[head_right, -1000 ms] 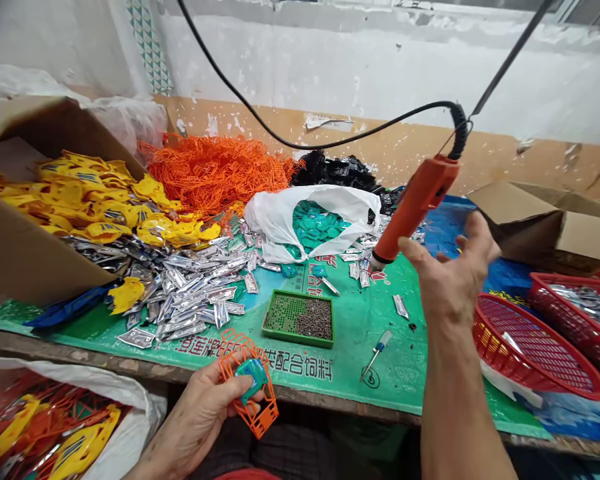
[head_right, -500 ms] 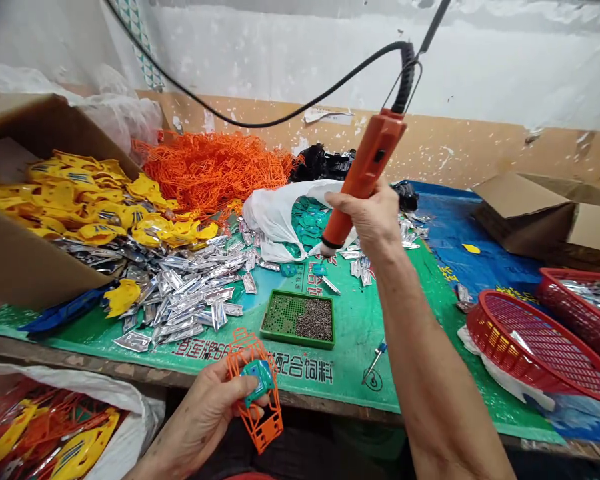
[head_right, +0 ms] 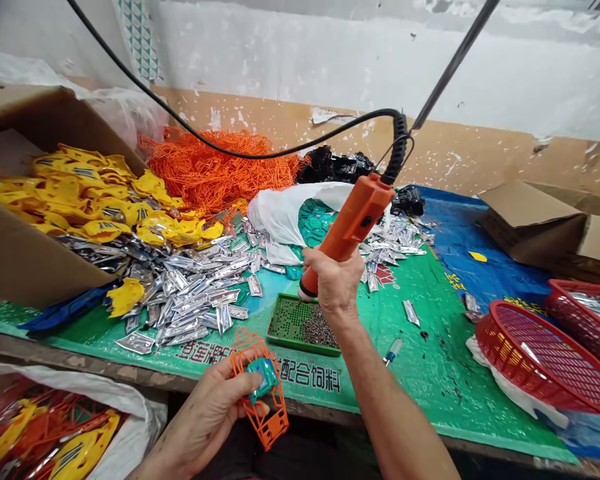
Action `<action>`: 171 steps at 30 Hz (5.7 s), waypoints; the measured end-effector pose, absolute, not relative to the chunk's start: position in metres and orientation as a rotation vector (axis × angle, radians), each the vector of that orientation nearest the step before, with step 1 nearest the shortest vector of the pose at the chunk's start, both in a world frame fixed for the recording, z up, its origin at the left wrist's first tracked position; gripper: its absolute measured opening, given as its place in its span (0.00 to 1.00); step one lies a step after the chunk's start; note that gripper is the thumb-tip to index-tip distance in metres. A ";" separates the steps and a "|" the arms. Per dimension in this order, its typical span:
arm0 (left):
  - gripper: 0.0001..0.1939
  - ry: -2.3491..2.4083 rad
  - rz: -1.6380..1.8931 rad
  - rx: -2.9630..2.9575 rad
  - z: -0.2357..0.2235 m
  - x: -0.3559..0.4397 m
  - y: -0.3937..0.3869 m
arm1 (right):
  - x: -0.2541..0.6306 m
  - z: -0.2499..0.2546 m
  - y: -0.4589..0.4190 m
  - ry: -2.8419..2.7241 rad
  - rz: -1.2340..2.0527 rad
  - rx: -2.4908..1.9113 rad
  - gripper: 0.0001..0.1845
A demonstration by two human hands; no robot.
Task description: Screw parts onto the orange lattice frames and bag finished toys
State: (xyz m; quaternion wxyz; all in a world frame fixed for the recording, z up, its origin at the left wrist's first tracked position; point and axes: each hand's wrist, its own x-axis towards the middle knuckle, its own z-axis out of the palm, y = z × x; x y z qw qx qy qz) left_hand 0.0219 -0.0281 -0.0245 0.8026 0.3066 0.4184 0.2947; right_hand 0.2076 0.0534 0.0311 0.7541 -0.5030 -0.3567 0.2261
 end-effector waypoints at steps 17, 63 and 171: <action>0.20 0.882 0.627 0.571 -0.024 0.026 -0.024 | 0.204 0.008 0.062 -0.739 0.439 -1.114 0.34; 0.17 0.856 0.715 0.480 -0.023 0.028 -0.022 | 0.200 0.034 0.037 -0.730 0.520 -0.938 0.30; 0.50 0.860 0.929 0.740 -0.023 0.023 -0.035 | 0.165 0.063 -0.036 -0.751 0.938 -0.777 0.20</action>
